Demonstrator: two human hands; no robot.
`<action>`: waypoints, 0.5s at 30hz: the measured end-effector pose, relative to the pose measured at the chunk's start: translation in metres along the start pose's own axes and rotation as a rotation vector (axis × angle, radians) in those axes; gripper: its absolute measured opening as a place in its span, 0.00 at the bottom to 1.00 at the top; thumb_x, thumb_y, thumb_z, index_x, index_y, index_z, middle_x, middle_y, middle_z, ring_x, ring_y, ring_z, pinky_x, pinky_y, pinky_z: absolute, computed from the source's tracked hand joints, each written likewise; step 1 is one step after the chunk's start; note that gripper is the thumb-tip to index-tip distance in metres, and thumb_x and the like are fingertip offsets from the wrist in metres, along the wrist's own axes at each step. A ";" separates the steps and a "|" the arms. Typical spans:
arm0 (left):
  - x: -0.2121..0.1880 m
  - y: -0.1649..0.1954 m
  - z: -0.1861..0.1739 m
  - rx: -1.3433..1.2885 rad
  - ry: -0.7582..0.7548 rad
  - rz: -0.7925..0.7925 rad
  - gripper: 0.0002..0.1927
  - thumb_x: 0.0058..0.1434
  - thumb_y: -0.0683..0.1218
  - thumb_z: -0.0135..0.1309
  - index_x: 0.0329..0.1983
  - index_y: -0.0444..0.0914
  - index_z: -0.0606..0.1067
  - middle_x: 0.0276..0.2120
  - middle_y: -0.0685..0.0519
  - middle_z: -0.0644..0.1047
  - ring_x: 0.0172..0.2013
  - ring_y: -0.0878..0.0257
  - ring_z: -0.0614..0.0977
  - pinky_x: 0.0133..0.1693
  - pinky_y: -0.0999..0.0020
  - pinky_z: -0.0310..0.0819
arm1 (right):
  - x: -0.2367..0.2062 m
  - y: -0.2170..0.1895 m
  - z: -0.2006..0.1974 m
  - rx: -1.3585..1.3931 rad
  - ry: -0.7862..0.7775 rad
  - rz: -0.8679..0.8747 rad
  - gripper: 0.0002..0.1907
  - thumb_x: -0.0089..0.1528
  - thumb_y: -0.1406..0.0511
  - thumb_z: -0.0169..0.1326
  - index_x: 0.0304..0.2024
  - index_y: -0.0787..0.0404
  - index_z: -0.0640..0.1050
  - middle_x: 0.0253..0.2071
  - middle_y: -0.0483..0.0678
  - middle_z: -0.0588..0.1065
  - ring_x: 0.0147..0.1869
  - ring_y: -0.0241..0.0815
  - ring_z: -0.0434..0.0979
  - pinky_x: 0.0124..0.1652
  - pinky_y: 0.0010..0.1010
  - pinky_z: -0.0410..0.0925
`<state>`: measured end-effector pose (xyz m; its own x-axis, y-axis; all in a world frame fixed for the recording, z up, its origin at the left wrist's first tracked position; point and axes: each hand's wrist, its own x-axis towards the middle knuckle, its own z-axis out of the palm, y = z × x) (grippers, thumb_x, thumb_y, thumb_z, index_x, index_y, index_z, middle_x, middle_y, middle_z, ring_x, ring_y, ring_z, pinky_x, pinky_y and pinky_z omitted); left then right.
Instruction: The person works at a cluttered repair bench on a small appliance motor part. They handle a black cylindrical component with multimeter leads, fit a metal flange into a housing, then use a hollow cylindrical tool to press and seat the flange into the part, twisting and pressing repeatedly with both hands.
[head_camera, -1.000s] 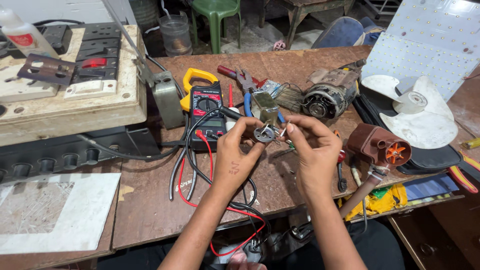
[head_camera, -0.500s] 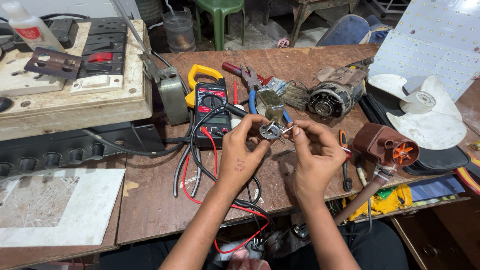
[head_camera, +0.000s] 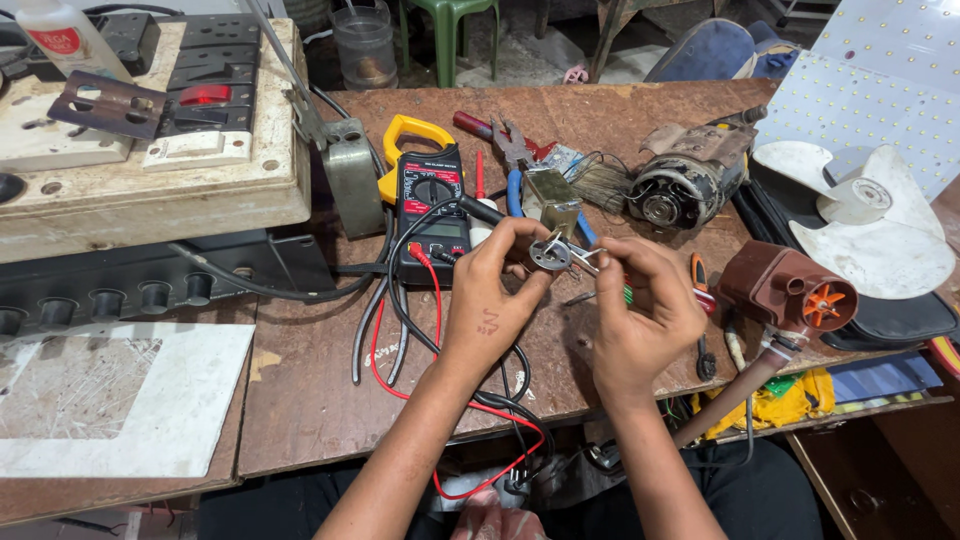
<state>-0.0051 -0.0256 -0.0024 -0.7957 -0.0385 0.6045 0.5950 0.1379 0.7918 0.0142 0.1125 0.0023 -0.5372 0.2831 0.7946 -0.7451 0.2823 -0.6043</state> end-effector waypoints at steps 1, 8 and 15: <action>0.000 0.000 0.000 0.000 -0.001 -0.003 0.18 0.55 0.34 0.60 0.48 0.37 0.74 0.35 0.54 0.82 0.35 0.67 0.84 0.36 0.72 0.76 | 0.000 0.000 0.000 0.005 0.025 -0.003 0.05 0.68 0.78 0.56 0.46 0.71 0.79 0.50 0.50 0.77 0.51 0.35 0.80 0.51 0.26 0.76; 0.000 0.000 0.000 -0.016 -0.011 -0.014 0.18 0.55 0.34 0.60 0.48 0.37 0.74 0.34 0.55 0.82 0.35 0.68 0.84 0.35 0.73 0.76 | -0.001 0.000 -0.001 -0.045 0.022 -0.006 0.05 0.67 0.78 0.57 0.46 0.71 0.80 0.49 0.51 0.77 0.49 0.35 0.80 0.49 0.25 0.76; 0.000 0.000 -0.002 -0.012 -0.014 0.002 0.18 0.55 0.34 0.60 0.48 0.37 0.74 0.34 0.54 0.82 0.35 0.68 0.84 0.36 0.73 0.76 | -0.002 0.000 0.002 -0.043 -0.013 -0.034 0.06 0.67 0.79 0.57 0.46 0.71 0.80 0.49 0.52 0.77 0.51 0.36 0.80 0.50 0.26 0.76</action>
<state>-0.0050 -0.0279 -0.0019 -0.7961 -0.0249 0.6046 0.5975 0.1256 0.7919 0.0151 0.1102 0.0008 -0.5171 0.2611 0.8151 -0.7452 0.3311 -0.5788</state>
